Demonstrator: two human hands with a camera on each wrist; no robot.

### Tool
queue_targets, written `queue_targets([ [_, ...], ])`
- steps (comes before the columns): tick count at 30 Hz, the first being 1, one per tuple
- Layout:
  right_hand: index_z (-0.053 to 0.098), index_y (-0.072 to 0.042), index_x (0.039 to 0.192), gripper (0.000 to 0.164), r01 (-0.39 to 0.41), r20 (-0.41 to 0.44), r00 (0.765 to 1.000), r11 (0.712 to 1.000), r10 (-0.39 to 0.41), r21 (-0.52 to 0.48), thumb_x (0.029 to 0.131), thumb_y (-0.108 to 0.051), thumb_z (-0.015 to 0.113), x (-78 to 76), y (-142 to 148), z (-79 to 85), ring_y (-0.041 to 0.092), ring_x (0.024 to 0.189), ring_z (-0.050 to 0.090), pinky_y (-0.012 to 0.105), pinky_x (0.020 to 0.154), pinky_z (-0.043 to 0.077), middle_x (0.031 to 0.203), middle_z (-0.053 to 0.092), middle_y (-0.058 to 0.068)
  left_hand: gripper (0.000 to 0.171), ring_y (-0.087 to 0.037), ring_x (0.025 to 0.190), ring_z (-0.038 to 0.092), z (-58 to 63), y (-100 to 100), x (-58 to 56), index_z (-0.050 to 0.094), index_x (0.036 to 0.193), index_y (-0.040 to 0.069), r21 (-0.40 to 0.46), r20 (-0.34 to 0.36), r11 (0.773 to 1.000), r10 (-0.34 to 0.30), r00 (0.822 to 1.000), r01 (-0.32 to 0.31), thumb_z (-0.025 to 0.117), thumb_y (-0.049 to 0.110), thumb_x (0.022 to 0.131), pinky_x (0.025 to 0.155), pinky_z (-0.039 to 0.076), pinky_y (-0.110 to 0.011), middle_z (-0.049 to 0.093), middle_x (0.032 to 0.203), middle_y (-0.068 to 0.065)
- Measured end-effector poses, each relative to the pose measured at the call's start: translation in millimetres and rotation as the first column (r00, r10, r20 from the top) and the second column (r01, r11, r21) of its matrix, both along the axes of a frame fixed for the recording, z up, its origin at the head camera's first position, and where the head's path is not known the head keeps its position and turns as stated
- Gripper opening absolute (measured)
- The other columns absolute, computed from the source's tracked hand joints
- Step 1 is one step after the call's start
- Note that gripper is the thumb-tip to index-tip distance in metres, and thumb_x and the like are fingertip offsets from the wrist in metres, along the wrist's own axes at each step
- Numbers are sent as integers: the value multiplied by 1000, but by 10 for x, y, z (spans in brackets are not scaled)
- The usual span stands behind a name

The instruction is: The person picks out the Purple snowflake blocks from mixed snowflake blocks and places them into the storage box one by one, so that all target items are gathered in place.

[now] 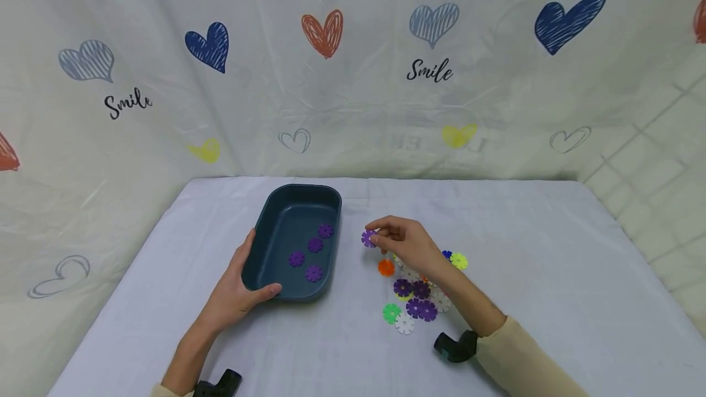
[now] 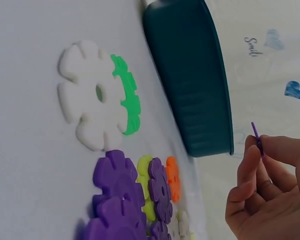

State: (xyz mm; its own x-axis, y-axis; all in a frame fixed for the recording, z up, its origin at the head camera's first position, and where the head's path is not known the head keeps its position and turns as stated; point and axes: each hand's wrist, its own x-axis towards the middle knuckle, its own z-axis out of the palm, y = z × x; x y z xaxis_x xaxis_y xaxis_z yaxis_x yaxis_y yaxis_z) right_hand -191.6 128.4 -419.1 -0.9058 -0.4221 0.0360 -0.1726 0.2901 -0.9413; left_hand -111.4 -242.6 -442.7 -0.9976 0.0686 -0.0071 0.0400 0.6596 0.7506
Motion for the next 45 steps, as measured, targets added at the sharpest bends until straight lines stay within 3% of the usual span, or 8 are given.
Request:
queue_targets([
  [9,73,-16,124,25,7,5,1000,1000,-7,-11,100,-22,71,-16,-79,67,44,93,67,43,83,60,106,75,21,123,-49,159,16,-15,-3,-8,0,169,33,26,-12,1000,-7,1000,7,87,38,82,116,24,-79,9,176,-16],
  [18,74,-12,121,24,13,-13,1000,998,-14,-55,99,-20,72,-15,-230,115,36,87,68,42,85,61,101,75,21,123,-48,160,15,-23,-17,4,1,169,33,31,-30,999,-21,999,22,88,36,81,116,24,-79,9,177,-15],
  [23,74,-13,120,22,3,-19,1000,998,-5,-69,99,-19,73,-13,-282,130,40,89,68,45,86,60,99,77,15,124,-49,159,16,-13,-18,5,0,169,33,24,-30,999,-21,999,22,87,36,82,116,24,-79,10,176,-16],
  [28,74,-11,122,24,-24,-21,1000,996,22,-83,99,-20,72,-10,-331,140,43,90,67,42,87,60,101,75,22,123,-49,158,18,-1,-8,11,-1,169,33,20,-19,1000,-15,1000,15,87,36,82,116,24,-79,10,176,-17],
  [33,72,-8,124,26,-34,-23,999,995,32,-91,100,-19,71,-5,-374,165,47,92,66,43,87,60,101,75,20,123,-48,158,19,-5,-1,8,-1,169,34,24,-13,1000,-12,1000,12,86,36,83,116,26,-78,10,176,-16],
  [45,73,-13,122,23,-53,-15,999,994,51,-96,99,-18,72,26,-471,209,47,93,66,46,85,59,103,75,24,122,-49,159,17,-4,-1,9,0,169,32,14,-12,1000,-7,1000,7,86,37,82,116,25,-78,10,176,-17],
])
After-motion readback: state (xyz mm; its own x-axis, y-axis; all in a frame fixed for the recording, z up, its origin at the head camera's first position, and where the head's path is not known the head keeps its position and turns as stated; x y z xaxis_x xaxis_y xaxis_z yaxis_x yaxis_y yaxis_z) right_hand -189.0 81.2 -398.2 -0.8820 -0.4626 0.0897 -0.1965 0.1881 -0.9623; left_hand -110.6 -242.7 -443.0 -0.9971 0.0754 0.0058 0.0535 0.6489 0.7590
